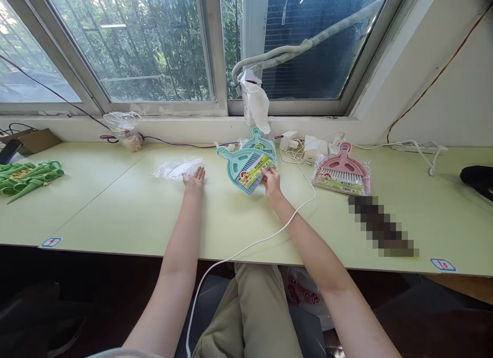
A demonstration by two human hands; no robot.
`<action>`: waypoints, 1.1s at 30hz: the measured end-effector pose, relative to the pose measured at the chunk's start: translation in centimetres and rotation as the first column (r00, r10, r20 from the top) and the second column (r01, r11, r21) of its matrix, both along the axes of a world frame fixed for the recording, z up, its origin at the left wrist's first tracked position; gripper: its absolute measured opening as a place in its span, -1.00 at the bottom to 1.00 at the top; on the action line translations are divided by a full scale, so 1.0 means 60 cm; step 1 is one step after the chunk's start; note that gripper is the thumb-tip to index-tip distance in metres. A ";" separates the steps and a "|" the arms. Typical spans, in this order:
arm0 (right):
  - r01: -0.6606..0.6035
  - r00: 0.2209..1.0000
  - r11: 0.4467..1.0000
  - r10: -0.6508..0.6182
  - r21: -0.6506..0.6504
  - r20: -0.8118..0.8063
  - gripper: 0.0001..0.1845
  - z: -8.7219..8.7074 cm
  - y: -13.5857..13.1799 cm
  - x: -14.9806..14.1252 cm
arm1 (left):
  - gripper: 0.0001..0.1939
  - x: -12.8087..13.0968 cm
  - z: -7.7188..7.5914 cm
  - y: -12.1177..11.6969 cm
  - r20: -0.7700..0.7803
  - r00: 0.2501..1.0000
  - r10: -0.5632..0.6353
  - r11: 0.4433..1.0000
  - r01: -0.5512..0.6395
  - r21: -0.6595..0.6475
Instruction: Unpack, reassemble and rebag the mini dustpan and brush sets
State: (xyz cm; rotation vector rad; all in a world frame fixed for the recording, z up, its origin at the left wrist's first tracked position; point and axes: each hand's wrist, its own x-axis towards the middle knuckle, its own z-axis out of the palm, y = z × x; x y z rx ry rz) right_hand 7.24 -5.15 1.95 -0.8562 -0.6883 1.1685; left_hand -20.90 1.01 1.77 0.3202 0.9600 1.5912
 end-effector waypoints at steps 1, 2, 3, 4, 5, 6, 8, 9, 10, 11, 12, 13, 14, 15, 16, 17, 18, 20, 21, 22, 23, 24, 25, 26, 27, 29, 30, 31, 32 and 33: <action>0.004 1.000 1.000 -0.004 -0.001 -0.005 -0.81 0.000 0.000 0.000 | -0.38 0.003 0.001 -0.001 0.016 1.000 -0.023 0.999 0.022 0.035; 0.007 1.000 1.000 -0.007 -0.003 -0.010 -0.82 0.000 0.000 -0.001 | -0.36 0.007 0.004 -0.003 0.035 0.999 -0.032 0.997 0.029 0.077; 0.008 1.000 1.000 -0.008 -0.003 -0.015 -0.81 0.000 0.001 -0.001 | -0.35 0.012 0.007 -0.004 0.042 0.998 -0.041 0.992 0.035 0.119; 0.007 1.000 1.000 -0.007 -0.001 -0.018 -0.80 -0.001 0.001 -0.002 | -0.36 0.019 0.011 -0.006 0.018 0.997 -0.078 0.984 0.074 0.161; 0.005 1.000 1.000 -0.005 0.004 -0.016 -0.80 -0.002 0.002 -0.003 | -0.38 0.028 0.015 -0.009 -0.022 0.993 -0.118 0.973 0.120 0.197; 0.004 1.000 1.000 -0.003 0.010 -0.010 -0.78 -0.003 0.003 -0.003 | -0.40 0.038 0.018 -0.012 -0.073 0.983 -0.168 0.957 0.180 0.226; 0.004 1.000 1.000 -0.004 0.021 0.009 -0.75 -0.005 0.004 -0.004 | -0.43 0.063 0.021 -0.019 -0.217 0.925 -0.313 0.901 0.361 0.240; 0.002 1.000 1.000 -0.003 0.026 0.018 -0.73 -0.007 0.006 -0.004 | -0.43 0.077 0.021 -0.023 -0.297 0.861 -0.412 0.850 0.481 0.217; -0.001 1.000 0.999 0.000 0.032 0.024 -0.72 -0.008 0.007 -0.004 | -0.44 0.093 0.019 -0.027 -0.372 0.780 -0.504 0.790 0.590 0.167; -0.001 1.000 0.999 0.000 0.036 0.026 -0.71 -0.009 0.008 -0.004 | -0.47 0.108 0.016 -0.031 -0.434 0.696 -0.572 0.731 0.673 0.117; 0.002 1.000 0.999 -0.003 0.035 0.024 -0.72 -0.010 0.009 -0.003 | -0.50 0.123 0.013 -0.036 -0.478 0.642 -0.600 0.696 0.713 0.084; 0.007 1.000 1.000 -0.008 0.030 0.022 -0.72 -0.010 0.010 -0.001 | -0.51 0.137 0.010 -0.039 -0.508 0.623 -0.595 0.695 0.716 0.066; 0.013 1.000 1.000 -0.013 0.022 0.020 -0.74 -0.010 0.011 0.000 | -0.52 0.148 0.008 -0.042 -0.531 0.631 -0.566 0.710 0.700 0.076; 0.020 1.000 1.000 -0.020 0.012 0.020 -0.76 -0.009 0.011 0.001 | -0.52 0.157 0.006 -0.044 -0.544 0.654 -0.526 0.737 0.669 0.092; 0.024 0.999 1.000 -0.024 0.006 0.022 -0.78 -0.008 0.012 0.001 | -0.52 0.163 0.006 -0.045 -0.547 0.686 -0.480 0.772 0.626 0.109; 0.021 0.999 1.000 -0.021 0.002 0.027 -0.81 -0.006 0.011 0.001 | -0.52 0.167 0.008 -0.046 -0.541 0.721 -0.432 0.809 0.576 0.121; 0.014 0.999 1.000 -0.014 -0.001 0.036 -0.83 -0.005 0.011 0.000 | -0.53 0.169 0.010 -0.045 -0.527 0.756 -0.387 0.845 0.520 0.126; 0.005 0.998 1.000 -0.004 -0.018 0.064 -0.86 -0.002 0.011 -0.003 | -0.54 0.168 0.017 -0.043 -0.482 0.821 -0.306 0.901 0.414 0.133; 0.010 0.996 0.999 -0.007 -0.034 0.083 -0.85 0.000 0.012 -0.002 | -0.56 0.167 0.020 -0.042 -0.456 0.847 -0.273 0.916 0.373 0.146; 0.027 0.994 0.998 -0.021 -0.055 0.107 -0.83 0.001 0.013 0.000 | -0.57 0.165 0.023 -0.041 -0.427 0.870 -0.248 0.923 0.345 0.168; 0.059 0.990 0.995 -0.049 -0.075 0.132 -0.80 0.003 0.015 0.005 | -0.59 0.162 0.026 -0.039 -0.398 0.887 -0.234 0.924 0.330 0.193; 0.106 0.983 0.990 -0.091 -0.092 0.159 -0.77 0.004 0.018 0.013 | -0.61 0.158 0.028 -0.037 -0.367 0.902 -0.226 0.922 0.320 0.219; 0.166 0.971 0.980 -0.143 -0.106 0.194 -0.72 0.007 0.020 0.026 | -0.63 0.154 0.029 -0.035 -0.335 0.916 -0.221 0.919 0.310 0.243; 0.236 0.948 0.965 -0.203 -0.111 0.246 -0.67 0.009 0.022 0.043 | -0.64 0.149 0.029 -0.032 -0.302 0.929 -0.215 0.917 0.298 0.264; 0.309 0.910 0.945 -0.261 -0.105 0.323 -0.61 0.012 0.024 0.064 | -0.65 0.143 0.029 -0.029 -0.269 0.940 -0.211 0.917 0.286 0.278; 0.453 0.733 0.890 -0.344 -0.044 0.587 -0.55 0.018 0.022 0.112 | -0.64 0.129 0.026 -0.023 -0.216 0.955 -0.205 0.921 0.262 0.287; 0.511 0.572 0.860 -0.343 0.004 0.745 -0.54 0.020 0.019 0.135 | -0.63 0.122 0.025 -0.020 -0.199 0.958 -0.207 0.923 0.259 0.285; 0.550 0.401 0.834 -0.309 0.043 0.862 -0.54 0.021 0.015 0.157 | -0.62 0.114 0.023 -0.018 -0.189 0.958 -0.214 0.925 0.261 0.278; 0.562 0.261 0.825 -0.240 0.054 0.935 -0.54 0.021 0.010 0.175 | -0.62 0.108 0.022 -0.016 -0.182 0.958 -0.223 0.927 0.266 0.266; 0.560 0.149 0.827 -0.152 0.043 0.977 -0.55 0.019 0.005 0.189 | -0.62 0.103 0.021 -0.016 -0.178 0.956 -0.232 0.928 0.273 0.254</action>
